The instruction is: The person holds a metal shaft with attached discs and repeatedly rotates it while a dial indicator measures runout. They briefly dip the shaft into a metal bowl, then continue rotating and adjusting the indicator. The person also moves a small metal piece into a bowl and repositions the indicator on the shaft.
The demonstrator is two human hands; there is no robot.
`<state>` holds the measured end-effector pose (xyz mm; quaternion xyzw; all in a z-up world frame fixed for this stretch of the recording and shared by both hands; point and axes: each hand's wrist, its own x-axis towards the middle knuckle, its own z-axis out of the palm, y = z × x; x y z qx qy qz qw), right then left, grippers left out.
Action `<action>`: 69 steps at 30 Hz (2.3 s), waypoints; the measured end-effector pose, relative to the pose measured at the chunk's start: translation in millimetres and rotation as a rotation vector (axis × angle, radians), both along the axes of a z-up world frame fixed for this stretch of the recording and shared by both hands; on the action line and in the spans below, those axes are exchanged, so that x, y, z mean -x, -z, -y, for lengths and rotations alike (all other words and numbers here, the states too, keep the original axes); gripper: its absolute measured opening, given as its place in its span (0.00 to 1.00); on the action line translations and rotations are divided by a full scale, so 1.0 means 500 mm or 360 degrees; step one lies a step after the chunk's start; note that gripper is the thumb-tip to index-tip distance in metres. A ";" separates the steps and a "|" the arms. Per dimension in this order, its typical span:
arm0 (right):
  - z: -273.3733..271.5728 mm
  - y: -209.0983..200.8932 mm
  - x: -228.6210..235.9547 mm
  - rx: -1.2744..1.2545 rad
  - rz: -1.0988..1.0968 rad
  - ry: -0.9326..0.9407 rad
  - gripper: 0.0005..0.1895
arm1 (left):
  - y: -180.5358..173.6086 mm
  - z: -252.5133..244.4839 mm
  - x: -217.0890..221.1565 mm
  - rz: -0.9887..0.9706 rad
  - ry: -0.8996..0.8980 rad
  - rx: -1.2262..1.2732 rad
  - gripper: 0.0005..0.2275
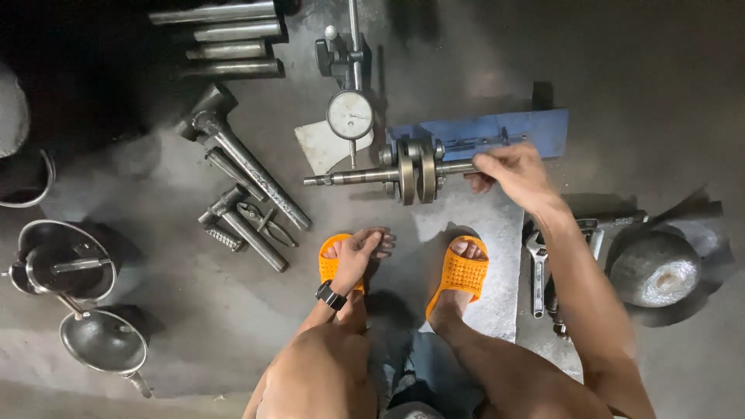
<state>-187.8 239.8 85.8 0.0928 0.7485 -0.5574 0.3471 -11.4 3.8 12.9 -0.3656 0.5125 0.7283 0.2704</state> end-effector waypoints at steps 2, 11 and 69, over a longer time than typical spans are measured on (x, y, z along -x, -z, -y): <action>-0.003 0.005 0.006 -0.0088 -0.0056 -0.0065 0.07 | 0.001 -0.001 0.000 0.0003 0.0001 0.0008 0.13; -0.002 -0.007 0.007 -0.0031 -0.0143 -0.0031 0.22 | 0.008 -0.001 -0.003 -0.0045 -0.0014 0.0028 0.12; -0.002 0.002 0.007 0.0176 0.0032 0.0030 0.26 | 0.015 0.001 -0.007 -0.0011 -0.0008 0.0042 0.13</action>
